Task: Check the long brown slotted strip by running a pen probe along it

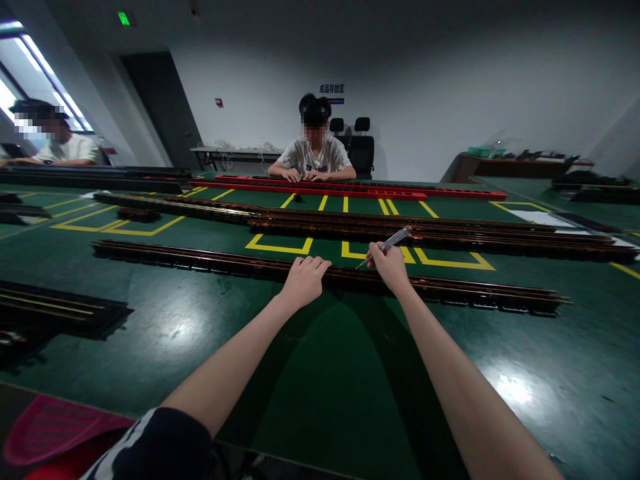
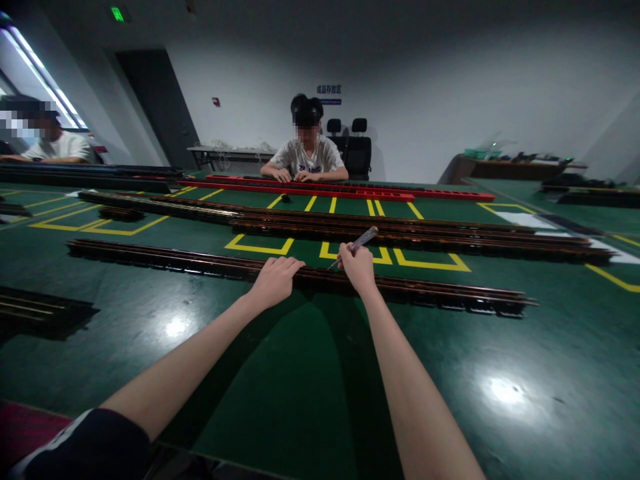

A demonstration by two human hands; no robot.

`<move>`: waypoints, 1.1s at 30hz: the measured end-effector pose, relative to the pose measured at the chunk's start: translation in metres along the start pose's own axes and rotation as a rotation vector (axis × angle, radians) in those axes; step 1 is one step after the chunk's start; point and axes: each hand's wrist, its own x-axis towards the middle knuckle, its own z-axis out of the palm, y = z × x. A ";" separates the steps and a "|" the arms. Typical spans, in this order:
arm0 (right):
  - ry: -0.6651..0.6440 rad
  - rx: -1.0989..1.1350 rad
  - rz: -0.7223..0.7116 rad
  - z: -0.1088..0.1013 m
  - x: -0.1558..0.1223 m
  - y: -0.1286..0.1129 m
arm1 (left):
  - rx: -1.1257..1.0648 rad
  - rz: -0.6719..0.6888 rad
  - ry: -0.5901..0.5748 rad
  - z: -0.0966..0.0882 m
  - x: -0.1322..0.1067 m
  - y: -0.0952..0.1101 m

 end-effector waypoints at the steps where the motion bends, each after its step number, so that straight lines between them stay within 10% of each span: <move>1: -0.002 0.003 0.001 0.000 0.000 0.000 | -0.001 0.000 -0.002 0.000 0.000 0.000; 33: -0.006 0.000 -0.027 0.000 0.002 0.007 | -0.026 -0.004 -0.024 0.000 0.000 -0.001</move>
